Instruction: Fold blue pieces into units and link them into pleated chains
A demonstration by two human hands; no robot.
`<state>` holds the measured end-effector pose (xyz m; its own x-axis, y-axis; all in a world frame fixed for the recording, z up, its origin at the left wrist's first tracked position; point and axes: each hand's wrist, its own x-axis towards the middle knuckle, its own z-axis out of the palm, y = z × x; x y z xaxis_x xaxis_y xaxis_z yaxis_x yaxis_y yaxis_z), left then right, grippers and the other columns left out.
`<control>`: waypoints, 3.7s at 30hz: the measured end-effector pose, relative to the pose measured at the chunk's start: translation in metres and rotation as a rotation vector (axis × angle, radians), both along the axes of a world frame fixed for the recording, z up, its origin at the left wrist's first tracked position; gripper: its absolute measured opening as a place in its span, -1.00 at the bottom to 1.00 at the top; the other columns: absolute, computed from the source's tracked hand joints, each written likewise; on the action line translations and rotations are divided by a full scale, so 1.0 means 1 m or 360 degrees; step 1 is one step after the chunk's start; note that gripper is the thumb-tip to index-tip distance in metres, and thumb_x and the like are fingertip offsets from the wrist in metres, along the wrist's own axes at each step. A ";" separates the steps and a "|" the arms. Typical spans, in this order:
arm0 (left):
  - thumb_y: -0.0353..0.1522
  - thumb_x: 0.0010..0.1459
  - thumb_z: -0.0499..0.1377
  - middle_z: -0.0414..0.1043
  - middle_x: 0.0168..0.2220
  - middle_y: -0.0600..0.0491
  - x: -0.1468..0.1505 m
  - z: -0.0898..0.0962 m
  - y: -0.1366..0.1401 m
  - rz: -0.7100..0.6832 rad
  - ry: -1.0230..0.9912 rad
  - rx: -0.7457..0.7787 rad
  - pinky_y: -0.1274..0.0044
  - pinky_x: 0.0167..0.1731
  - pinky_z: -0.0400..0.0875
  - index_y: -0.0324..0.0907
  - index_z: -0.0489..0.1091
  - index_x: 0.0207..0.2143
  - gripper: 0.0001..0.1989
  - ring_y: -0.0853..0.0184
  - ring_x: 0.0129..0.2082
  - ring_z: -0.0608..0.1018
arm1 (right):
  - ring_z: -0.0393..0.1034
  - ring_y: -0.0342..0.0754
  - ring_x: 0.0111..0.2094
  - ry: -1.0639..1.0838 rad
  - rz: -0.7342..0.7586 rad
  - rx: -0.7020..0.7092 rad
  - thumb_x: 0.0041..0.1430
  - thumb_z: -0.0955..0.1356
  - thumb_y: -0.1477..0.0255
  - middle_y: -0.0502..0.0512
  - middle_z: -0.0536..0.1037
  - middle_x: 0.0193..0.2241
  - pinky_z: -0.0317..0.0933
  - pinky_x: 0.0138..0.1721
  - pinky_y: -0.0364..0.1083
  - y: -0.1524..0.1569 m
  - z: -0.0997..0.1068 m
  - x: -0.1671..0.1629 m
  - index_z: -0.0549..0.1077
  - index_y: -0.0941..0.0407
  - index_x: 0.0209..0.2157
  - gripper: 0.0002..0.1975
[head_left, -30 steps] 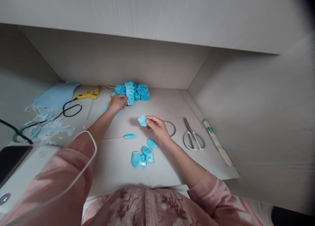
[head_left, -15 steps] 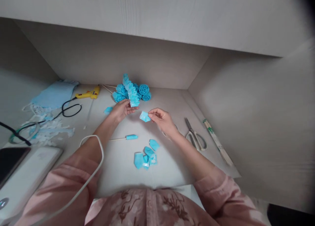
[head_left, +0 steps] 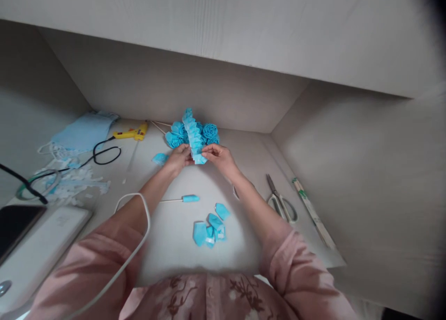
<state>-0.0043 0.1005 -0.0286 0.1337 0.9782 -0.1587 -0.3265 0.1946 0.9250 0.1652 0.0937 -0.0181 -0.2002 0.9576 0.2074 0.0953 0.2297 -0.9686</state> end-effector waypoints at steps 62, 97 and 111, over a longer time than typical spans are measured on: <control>-0.41 -0.02 0.36 0.43 -0.45 0.10 -0.002 -0.016 0.001 -0.0032 -0.0140 -0.0041 0.48 -0.33 0.49 -0.23 0.33 -0.39 -0.76 0.39 -0.44 0.53 | 0.30 -0.16 -0.49 0.0198 -0.0190 -0.0114 -0.09 0.44 0.24 -0.07 0.45 -0.51 0.18 -0.42 -0.14 0.003 -0.025 -0.004 0.40 0.07 -0.37 -0.73; -0.46 -0.10 0.31 0.46 -0.47 0.13 0.003 -0.005 -0.005 0.0078 0.0035 0.0063 0.48 -0.31 0.51 -0.19 0.25 -0.26 -0.65 0.41 -0.44 0.54 | 0.44 -0.04 -0.24 0.0337 -0.0208 -0.0340 0.11 0.31 -0.03 0.17 0.53 -0.15 0.39 -0.32 -0.06 0.002 -0.028 -0.002 0.37 0.06 0.05 -0.41; -0.37 -0.16 0.31 0.48 -0.50 0.16 0.006 -0.010 -0.006 0.0031 0.0215 0.0184 0.48 -0.35 0.50 -0.19 0.24 -0.25 -0.59 0.39 -0.48 0.54 | 0.34 -0.19 -0.49 0.0485 -0.0061 -0.0398 -0.15 0.51 0.32 -0.14 0.40 -0.54 0.26 -0.38 -0.16 0.009 -0.039 -0.006 0.33 0.07 0.02 -0.35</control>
